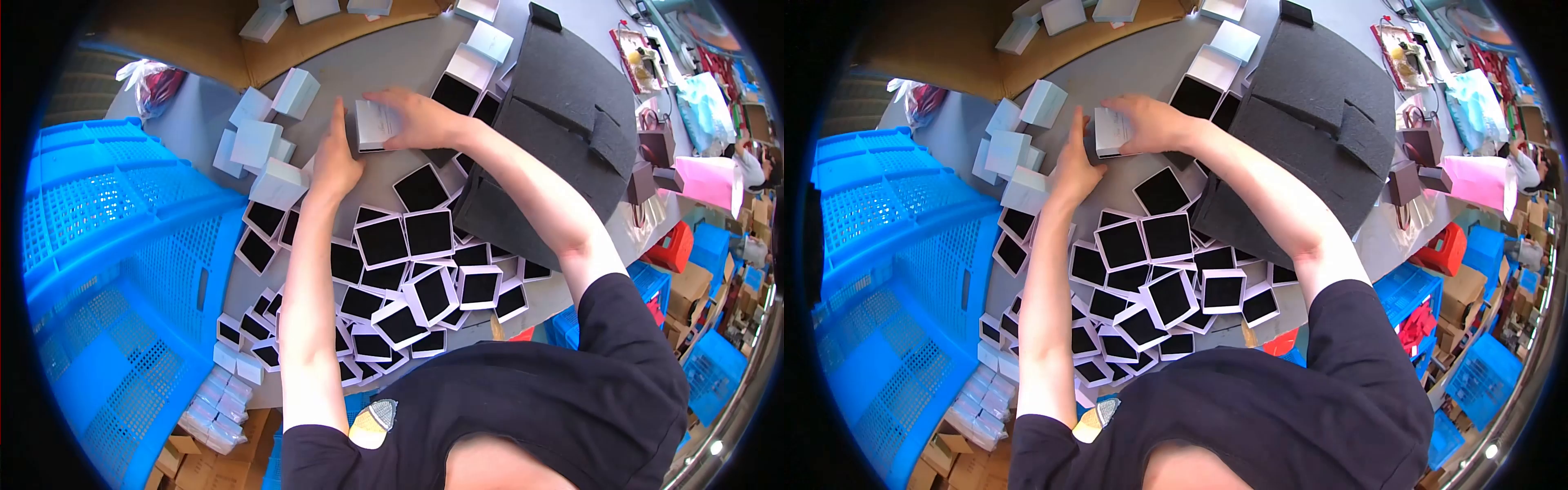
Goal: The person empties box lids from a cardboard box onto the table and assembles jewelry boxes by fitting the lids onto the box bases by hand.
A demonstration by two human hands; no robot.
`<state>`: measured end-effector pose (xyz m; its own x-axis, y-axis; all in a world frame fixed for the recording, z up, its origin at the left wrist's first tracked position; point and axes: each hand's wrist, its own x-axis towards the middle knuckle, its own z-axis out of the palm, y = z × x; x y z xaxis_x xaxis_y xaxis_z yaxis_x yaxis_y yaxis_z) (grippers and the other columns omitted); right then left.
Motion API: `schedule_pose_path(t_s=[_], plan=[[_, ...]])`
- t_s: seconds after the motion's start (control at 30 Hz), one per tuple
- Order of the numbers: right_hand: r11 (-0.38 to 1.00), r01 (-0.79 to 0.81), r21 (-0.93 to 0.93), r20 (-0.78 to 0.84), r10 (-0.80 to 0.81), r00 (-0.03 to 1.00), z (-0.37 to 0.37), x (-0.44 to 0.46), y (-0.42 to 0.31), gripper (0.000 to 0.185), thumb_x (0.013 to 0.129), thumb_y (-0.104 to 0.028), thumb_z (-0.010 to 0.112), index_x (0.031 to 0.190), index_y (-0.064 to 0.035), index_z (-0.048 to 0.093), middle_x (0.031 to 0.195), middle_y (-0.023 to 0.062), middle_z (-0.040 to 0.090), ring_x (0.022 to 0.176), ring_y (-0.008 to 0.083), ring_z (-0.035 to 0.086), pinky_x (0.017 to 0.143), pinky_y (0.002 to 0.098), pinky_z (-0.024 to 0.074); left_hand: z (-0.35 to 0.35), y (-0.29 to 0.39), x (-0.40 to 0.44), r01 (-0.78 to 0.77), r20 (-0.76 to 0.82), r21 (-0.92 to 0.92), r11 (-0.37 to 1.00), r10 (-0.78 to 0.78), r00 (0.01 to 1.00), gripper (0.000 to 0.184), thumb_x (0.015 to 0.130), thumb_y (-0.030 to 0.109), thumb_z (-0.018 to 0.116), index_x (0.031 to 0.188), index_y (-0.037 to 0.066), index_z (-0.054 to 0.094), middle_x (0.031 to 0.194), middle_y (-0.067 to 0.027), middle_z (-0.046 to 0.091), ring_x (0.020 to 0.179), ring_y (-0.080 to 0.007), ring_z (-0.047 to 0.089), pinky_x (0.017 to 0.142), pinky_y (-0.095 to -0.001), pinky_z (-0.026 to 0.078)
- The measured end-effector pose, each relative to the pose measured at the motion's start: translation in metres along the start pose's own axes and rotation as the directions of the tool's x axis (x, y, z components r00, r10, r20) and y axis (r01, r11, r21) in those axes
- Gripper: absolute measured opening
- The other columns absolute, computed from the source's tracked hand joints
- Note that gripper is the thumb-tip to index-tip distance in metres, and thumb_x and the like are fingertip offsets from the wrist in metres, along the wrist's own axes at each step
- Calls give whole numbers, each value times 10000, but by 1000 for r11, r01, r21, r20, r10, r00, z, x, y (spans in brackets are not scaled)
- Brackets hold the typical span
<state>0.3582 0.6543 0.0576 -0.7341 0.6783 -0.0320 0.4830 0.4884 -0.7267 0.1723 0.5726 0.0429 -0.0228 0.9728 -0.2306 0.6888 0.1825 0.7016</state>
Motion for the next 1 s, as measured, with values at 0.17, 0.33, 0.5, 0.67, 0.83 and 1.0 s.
schedule_pose_path(t_s=[0.17,0.33,0.5,0.67,0.83,1.0], plan=[[997,61,50,-22,-60,998,11,-4,4,732,695,-173,775,1348,-30,477,1333,163,520,1234,333,504,1053,391,417,-8,7,16,30,157,-48,998,-22,987,1091,626,-4,763,1522,113,151,1228,-232,593,1131,-374,571,942,-452,468],[985,136,-106,-62,-143,988,23,-10,3,695,666,-168,779,1305,-64,527,1289,164,532,1214,346,505,1030,410,429,0,-10,17,-169,34,218,961,165,986,1094,570,104,823,1497,112,244,1093,-191,645,1090,-368,582,971,-445,438],[931,154,-330,20,-157,987,20,-11,-3,689,637,-149,797,1277,-60,557,1276,159,542,1183,332,528,976,414,447,2,-2,10,-242,9,264,933,249,968,1033,562,111,821,1460,78,312,1170,-186,590,1159,-350,534,1052,-452,361],[786,6,-619,68,45,997,46,5,-25,571,657,-158,769,1175,-4,585,1177,160,569,1075,323,564,963,418,441,8,-6,12,-305,71,267,914,297,952,990,598,122,808,1448,38,307,1367,-180,452,1281,-332,431,1116,-488,280],[840,186,-509,-60,-250,966,36,-11,0,525,724,-135,714,1221,-44,572,1243,137,578,1159,317,545,983,430,438,12,1,9,-305,76,492,816,309,948,908,674,138,766,1437,-15,300,1408,-182,421,1332,-338,387,1162,-517,191],[971,18,-239,-3,-19,1000,-30,-8,31,390,760,-96,651,1149,-113,637,1222,60,615,1225,265,511,1026,425,406,0,-1,15,-121,24,677,726,143,990,854,701,96,727,1436,-15,306,1449,-206,375,1354,-368,357,1162,-530,182]])
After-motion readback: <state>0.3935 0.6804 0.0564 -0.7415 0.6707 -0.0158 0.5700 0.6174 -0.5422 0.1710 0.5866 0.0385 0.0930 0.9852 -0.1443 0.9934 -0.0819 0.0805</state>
